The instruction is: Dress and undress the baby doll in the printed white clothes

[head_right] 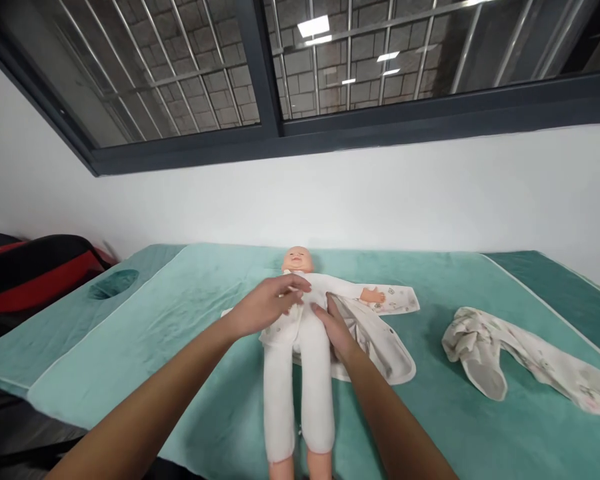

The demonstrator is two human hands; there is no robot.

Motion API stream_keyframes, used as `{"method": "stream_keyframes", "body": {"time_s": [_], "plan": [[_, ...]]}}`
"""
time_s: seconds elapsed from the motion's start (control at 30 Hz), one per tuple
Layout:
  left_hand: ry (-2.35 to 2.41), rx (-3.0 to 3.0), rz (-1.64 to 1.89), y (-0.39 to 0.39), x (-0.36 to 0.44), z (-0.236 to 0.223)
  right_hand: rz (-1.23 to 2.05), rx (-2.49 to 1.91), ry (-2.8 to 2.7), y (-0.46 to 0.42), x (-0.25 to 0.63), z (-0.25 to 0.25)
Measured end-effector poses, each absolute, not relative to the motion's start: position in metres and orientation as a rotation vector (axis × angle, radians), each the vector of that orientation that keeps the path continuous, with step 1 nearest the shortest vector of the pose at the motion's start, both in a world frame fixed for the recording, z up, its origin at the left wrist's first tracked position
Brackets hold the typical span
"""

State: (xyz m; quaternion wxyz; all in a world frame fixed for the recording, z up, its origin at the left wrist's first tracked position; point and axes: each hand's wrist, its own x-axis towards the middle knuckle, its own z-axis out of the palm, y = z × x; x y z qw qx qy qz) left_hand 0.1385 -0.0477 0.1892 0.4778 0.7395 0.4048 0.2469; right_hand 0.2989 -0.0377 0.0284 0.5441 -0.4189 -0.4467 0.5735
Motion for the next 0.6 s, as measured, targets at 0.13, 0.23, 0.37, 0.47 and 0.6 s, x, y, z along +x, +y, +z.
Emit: {"method": "stream_keyframes", "body": {"time_s": [0.13,0.23,0.37,0.47,0.6], "plan": [[1.238,2.133,0.883,-0.021,0.144,0.155,1.526,-0.864,-0.971,-0.04,0.3,0.026],[1.279,2.438,0.857,0.003,0.163,0.131,1.507,-0.78,-1.039,-0.04,0.3,0.027],[1.241,2.799,0.573,0.029,0.208,0.123,1.51,-0.637,-1.222,-0.039,0.304,0.033],[1.261,2.952,0.27,0.045,0.233,0.124,1.521,-0.602,-1.396,-0.034,0.32,0.037],[1.24,3.009,0.042,0.06,0.236,0.121,1.106,-1.065,-1.642,-0.013,0.365,0.036]]}}
